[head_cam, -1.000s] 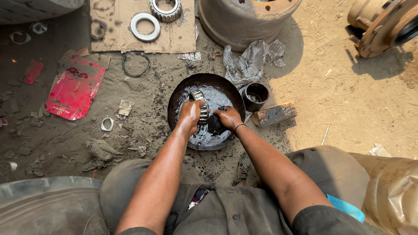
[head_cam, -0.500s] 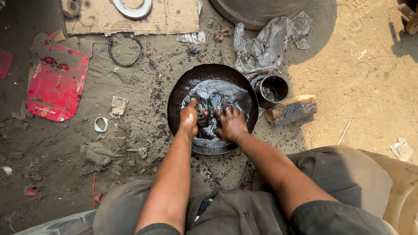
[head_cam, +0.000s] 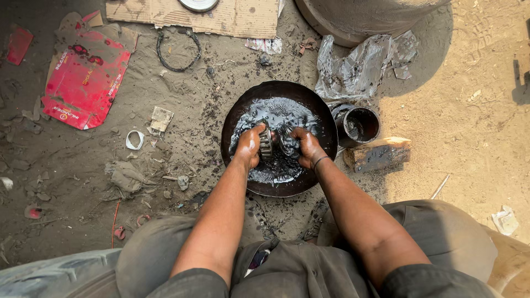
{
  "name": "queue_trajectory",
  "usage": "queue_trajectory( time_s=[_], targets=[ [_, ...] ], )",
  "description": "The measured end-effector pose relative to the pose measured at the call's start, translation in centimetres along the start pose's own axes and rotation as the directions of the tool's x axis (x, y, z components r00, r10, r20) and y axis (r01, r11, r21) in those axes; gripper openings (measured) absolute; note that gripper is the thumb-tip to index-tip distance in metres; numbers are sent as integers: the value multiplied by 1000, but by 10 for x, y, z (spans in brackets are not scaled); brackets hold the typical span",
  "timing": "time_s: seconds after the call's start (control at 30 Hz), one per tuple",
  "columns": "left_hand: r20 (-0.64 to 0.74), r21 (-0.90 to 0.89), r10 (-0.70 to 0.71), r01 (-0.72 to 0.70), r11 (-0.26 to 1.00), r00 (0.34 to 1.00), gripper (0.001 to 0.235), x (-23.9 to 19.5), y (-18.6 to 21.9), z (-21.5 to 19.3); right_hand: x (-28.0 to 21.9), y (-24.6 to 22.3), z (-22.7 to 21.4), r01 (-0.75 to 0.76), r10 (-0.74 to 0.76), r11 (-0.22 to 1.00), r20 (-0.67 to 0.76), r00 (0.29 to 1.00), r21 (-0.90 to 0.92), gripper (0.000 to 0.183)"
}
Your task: The person sits on the ground and scrubs a metal bearing with a brush in a pan of dark liquid, then rinses and inspects it. They repeat the process with a second bearing, scrubbing and rinsing each one before setting them aside.
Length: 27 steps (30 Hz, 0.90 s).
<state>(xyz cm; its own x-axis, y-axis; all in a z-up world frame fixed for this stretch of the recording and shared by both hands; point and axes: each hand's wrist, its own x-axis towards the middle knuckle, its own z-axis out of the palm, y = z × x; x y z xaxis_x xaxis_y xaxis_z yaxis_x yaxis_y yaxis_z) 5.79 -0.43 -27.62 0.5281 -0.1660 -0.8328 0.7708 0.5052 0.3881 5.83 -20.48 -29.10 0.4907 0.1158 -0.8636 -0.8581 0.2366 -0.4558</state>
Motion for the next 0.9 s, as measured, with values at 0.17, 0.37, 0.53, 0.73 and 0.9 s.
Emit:
queue_trajectory(
  time_s=[0.17, 0.37, 0.53, 0.73, 0.9],
  targets=[
    [-124, -242, -44, 13, 970, 991, 30, 3, 2, 20, -78, -15, 77, 592, -819, 30, 320, 476, -805, 43],
    [-63, 105, 213, -205, 973, 975, 34, -28, 11, 61, -113, -37, 82, 480, -911, -59, 244, 332, -876, 35],
    [-97, 434, 346, -273, 858, 933, 51, -74, 21, 90, -77, -60, 56, 328, -886, 113, 54, 460, -938, 35],
    [66, 782, 695, -470, 409, 716, 77, -112, 20, 89, -26, -125, 21, 439, -632, -235, 479, 609, -867, 45],
    [160, 747, 797, -599, 289, 583, 79, -134, 13, 81, -95, -132, 49, 441, -638, -124, 411, 651, -889, 47]
  ],
)
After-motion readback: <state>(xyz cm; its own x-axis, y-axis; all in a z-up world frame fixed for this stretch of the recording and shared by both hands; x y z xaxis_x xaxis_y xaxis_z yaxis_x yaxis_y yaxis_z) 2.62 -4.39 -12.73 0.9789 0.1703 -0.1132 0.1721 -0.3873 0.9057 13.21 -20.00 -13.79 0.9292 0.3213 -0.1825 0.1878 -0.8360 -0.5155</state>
